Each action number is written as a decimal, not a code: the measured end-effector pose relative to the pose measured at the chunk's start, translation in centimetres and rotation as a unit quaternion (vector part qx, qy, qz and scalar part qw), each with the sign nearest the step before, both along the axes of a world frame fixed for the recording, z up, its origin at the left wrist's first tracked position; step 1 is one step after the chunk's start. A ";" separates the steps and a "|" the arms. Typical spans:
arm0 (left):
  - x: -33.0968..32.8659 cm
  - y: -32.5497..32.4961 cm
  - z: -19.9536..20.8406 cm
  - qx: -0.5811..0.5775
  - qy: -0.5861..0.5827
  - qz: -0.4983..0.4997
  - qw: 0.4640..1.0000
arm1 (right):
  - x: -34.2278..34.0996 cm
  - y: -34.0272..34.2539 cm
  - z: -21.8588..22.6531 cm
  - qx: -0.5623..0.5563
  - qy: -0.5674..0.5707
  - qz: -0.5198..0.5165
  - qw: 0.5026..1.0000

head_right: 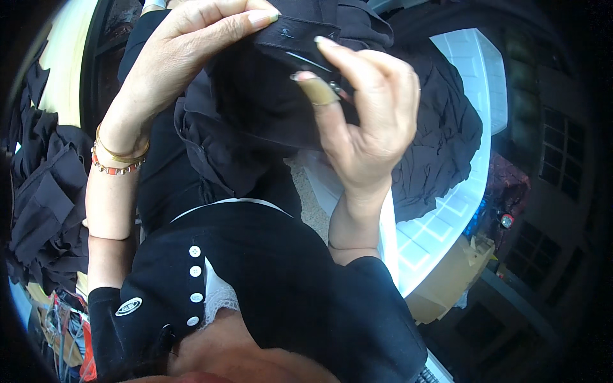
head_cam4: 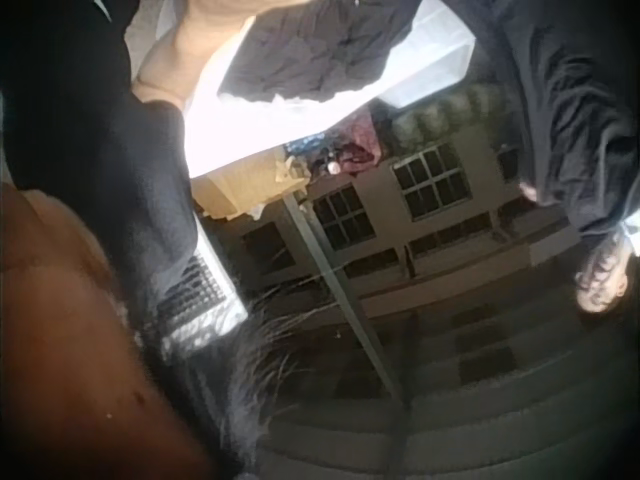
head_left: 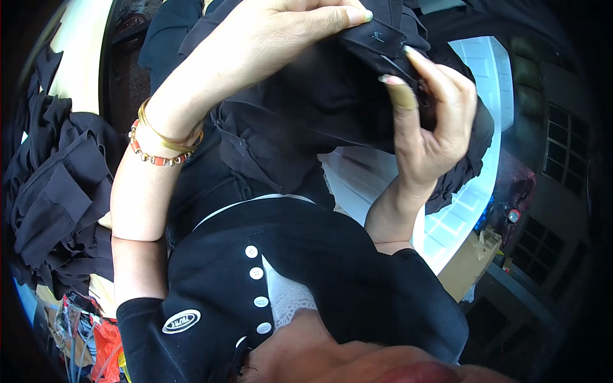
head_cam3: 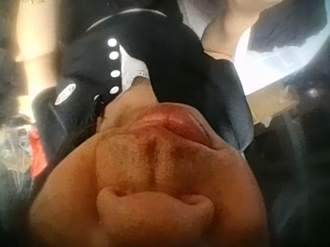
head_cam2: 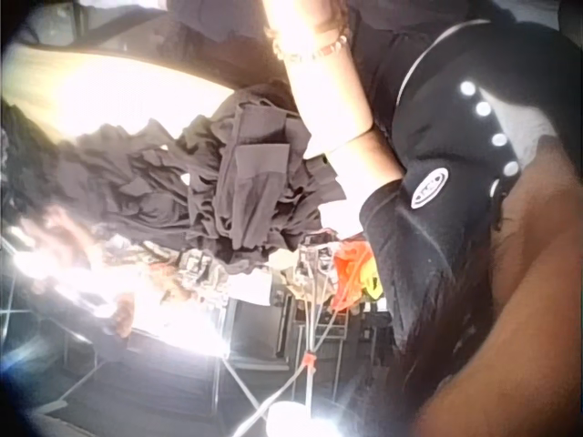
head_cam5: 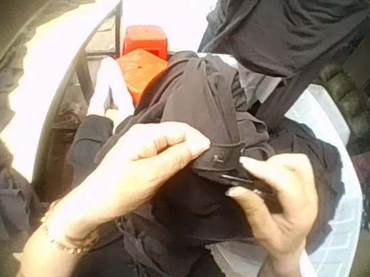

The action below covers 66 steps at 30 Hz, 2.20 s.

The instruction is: Inspecting black garments for quality and trimming loose threads with thread nippers.

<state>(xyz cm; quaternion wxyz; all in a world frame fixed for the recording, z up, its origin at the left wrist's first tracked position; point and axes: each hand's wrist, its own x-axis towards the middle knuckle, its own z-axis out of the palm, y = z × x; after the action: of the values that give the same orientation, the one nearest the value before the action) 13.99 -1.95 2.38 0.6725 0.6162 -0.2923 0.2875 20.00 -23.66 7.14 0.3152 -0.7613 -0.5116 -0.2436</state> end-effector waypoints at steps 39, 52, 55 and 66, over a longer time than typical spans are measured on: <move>-13.3 -4.0 -8.4 0.127 0.539 0.324 0.767 | -3.0 -3.8 0.2 -0.172 0.369 0.508 0.759; -14.2 -8.9 -4.4 -0.410 0.468 -0.126 0.772 | -8.3 -1.6 -4.7 -0.294 0.469 0.387 0.737; -11.9 -8.7 -2.2 -0.413 0.430 -0.080 0.799 | -8.2 -2.3 -4.0 -0.265 0.371 0.366 0.811; -21.3 10.7 22.4 0.240 0.237 0.381 0.861 | -7.8 -2.5 -2.8 -0.219 0.514 0.349 0.752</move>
<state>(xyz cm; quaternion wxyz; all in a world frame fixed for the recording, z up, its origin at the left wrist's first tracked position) -7.36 8.80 24.80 0.3906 0.8714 0.0739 0.2873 12.25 -26.17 4.36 0.4181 -0.5884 -0.5419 0.4305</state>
